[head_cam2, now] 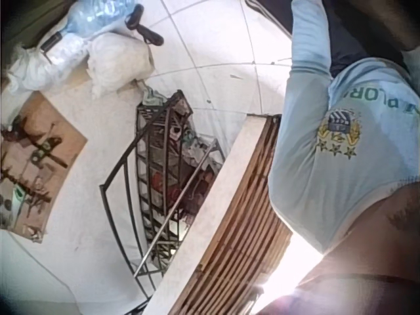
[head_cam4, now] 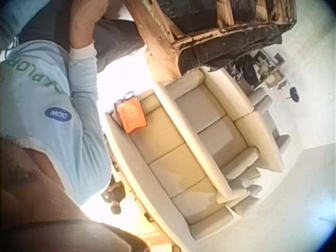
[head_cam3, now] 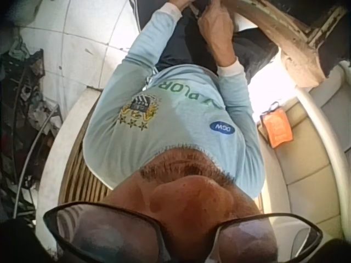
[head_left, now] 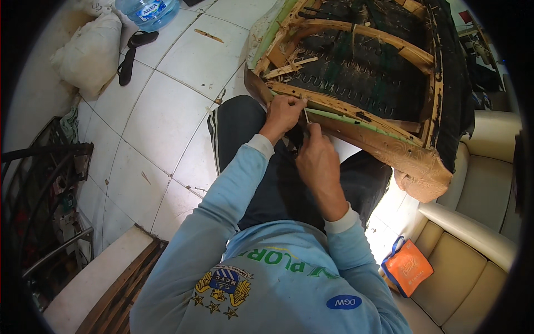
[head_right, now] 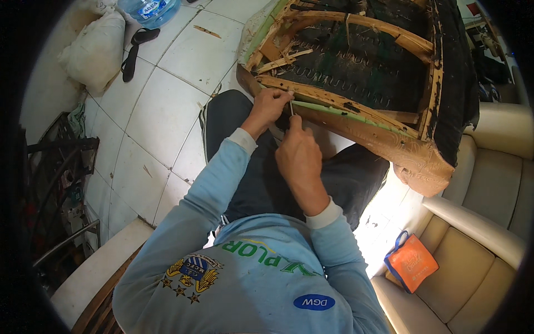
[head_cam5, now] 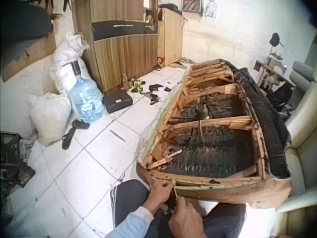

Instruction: The person uses a screwdriver to pry and remove wooden slats and fabric from the frame of an overturned sofa. After removing the debris, the person stands up and uses a broom to sweep the floor around the furniture frame.

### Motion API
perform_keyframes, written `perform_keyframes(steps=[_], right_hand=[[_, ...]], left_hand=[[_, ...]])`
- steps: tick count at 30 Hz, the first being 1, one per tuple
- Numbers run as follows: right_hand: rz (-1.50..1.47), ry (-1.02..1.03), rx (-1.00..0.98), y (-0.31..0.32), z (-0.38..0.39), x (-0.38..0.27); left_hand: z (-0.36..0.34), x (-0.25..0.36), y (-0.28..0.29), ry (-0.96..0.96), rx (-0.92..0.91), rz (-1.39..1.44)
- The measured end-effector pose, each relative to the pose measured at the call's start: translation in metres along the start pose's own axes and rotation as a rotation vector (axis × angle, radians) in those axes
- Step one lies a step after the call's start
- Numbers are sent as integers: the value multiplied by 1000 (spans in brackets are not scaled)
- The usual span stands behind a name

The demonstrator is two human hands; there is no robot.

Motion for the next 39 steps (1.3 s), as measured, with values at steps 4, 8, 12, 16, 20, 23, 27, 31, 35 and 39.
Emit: perform_keyframes(steps=[4, 8, 12, 16, 20, 23, 27, 31, 35, 39], right_hand=[[-415, 47, 155, -56, 6, 24], [-976, -395, -124, -96, 15, 25], [-599, -45, 242, -80, 11, 18], [-812, -41, 295, -90, 1, 30], [-1347, -406, -229, -126, 6, 19], [-1085, -341, -4, -129, -5, 25], [-1561, -403, -267, -147, -3, 18], [-1748, -455, -466, -141, 5, 17], [-1353, -412, -314, -142, -2, 31], [-1888, -370, -639, -145, 0, 28]], left_hand=[[0, 1, 1, 48, -54, -105], [6, 6, 7, 99, -109, 20], [7, 8, 12, 117, -95, -1], [5, 11, 8, 144, -94, 6], [-3, 0, 9, 125, -77, -10], [-5, 2, 7, 115, -100, -117], [-8, 10, 11, 59, -52, -250], [-7, 19, 8, 39, -56, -237], [-13, 13, 8, -6, -61, -333], [-14, 11, 3, -23, -62, -236]])
Point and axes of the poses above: each hand's wrist, its own z-axis away from the middle knuckle, its own y-axis out of the back of the hand, x = y × z, the point moved 10 cm from there along -z, towards the middle knuckle, and after that the axes turned 5 degrees about -y, right-handed, at the moved point
